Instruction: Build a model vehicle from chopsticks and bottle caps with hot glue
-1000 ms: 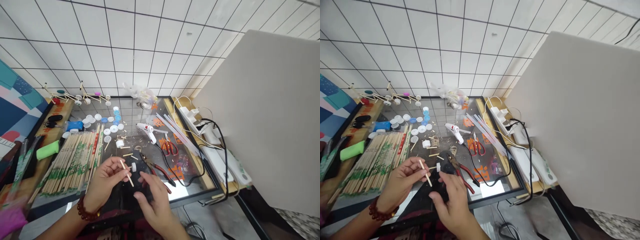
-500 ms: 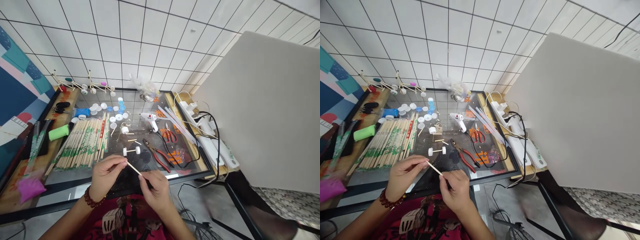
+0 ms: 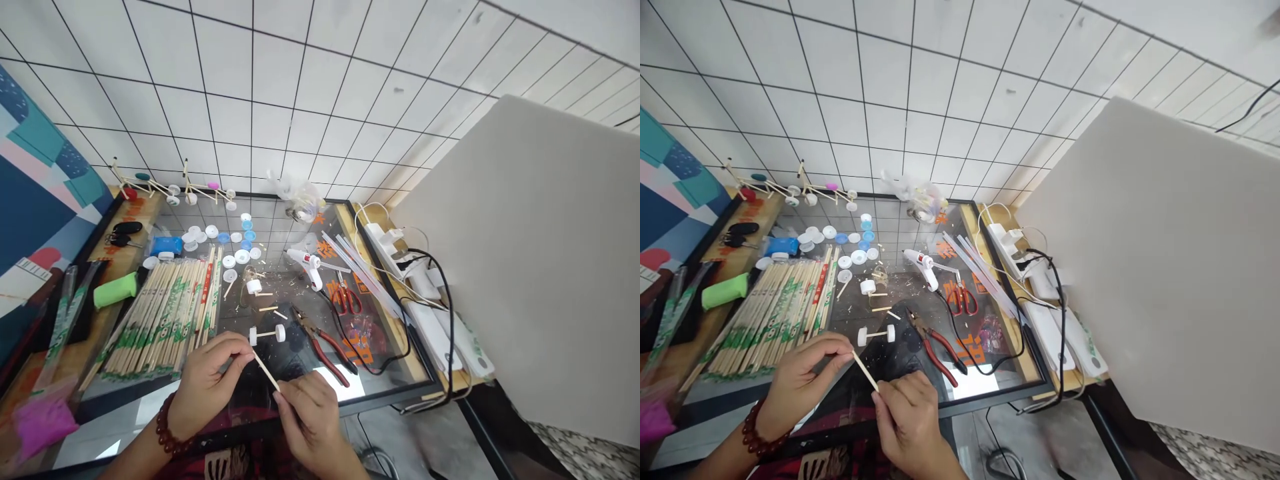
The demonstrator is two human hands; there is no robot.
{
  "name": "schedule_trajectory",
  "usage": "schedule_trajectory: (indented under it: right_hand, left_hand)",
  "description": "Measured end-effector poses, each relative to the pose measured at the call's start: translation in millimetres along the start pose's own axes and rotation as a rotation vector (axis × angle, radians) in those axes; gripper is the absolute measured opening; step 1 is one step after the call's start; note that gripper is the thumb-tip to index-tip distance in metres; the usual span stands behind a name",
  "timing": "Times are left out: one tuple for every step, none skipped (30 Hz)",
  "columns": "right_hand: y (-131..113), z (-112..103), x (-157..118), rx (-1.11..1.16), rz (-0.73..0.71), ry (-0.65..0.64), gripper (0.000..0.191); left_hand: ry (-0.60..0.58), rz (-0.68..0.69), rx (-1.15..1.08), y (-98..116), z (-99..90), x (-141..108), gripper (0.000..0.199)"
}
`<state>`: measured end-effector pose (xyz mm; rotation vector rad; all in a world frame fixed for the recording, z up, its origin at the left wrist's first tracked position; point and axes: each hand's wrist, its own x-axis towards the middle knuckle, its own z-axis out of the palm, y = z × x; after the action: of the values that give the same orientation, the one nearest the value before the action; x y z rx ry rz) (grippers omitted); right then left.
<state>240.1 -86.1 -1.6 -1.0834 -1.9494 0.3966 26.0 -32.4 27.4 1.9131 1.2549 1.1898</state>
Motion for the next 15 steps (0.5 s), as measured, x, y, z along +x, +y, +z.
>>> schedule_trajectory:
  right_hand:
    - [1.4,2.5,0.3,0.006,0.002,-0.001,0.018]
    - [2.5,4.9,0.3,0.014,0.007,-0.002,0.019]
    - [3.2,6.9,0.2,0.023,0.017,-0.005,0.018]
    - [3.5,8.5,0.2,0.032,0.028,-0.008,0.018]
    - [3.4,9.6,0.2,0.042,0.042,-0.016,0.016]
    - [2.8,10.2,0.4,0.056,0.056,-0.031,0.015]
    - [1.7,10.4,0.8,0.075,0.073,-0.05,0.014]
    - [0.3,10.4,1.4,0.102,0.096,-0.07,0.014]
    - [-1.4,10.4,2.1,0.138,0.126,-0.09,0.016]
    - [-3.2,10.6,2.8,0.186,0.162,-0.113,0.019]
    - [-4.9,11.1,3.3,0.247,0.207,-0.14,0.022]
    - [-6.2,12.1,3.6,0.321,0.267,-0.167,0.027]
    - [-7.1,13.6,3.7,0.397,0.341,-0.193,0.032]
    - [-7.4,15.5,3.4,0.465,0.422,-0.209,0.035]
    - [-7.2,17.6,3.0,0.517,0.505,-0.207,0.038]
  left_hand:
    - [-0.023,-0.001,0.002,-1.6,-0.4,0.7,0.013]
    - [-0.056,-0.007,-0.002,-3.3,-0.8,0.9,0.013]
    - [-0.091,-0.012,-0.005,-5.1,-1.4,0.8,0.013]
    - [-0.119,-0.01,-0.001,-6.9,-2.0,0.2,0.014]
    - [-0.137,0.001,0.009,-8.6,-2.5,-0.6,0.014]
    - [-0.147,0.02,0.025,-10.3,-2.9,-1.6,0.015]
    - [-0.154,0.044,0.042,-12.0,-3.1,-2.8,0.015]
    - [-0.158,0.069,0.062,-13.6,-3.1,-4.0,0.016]
    - [-0.16,0.094,0.083,-15.2,-2.9,-5.2,0.016]
    - [-0.164,0.119,0.102,-16.6,-2.7,-6.6,0.017]
    - [-0.166,0.144,0.122,-17.8,-2.6,-8.2,0.017]
    - [-0.162,0.169,0.144,-18.7,-2.7,-10.0,0.018]
    - [-0.153,0.197,0.165,-19.1,-3.4,-12.0,0.02]
    - [-0.143,0.224,0.181,-19.0,-4.6,-14.3,0.021]
    - [-0.138,0.246,0.186,-18.6,-6.6,-16.8,0.022]
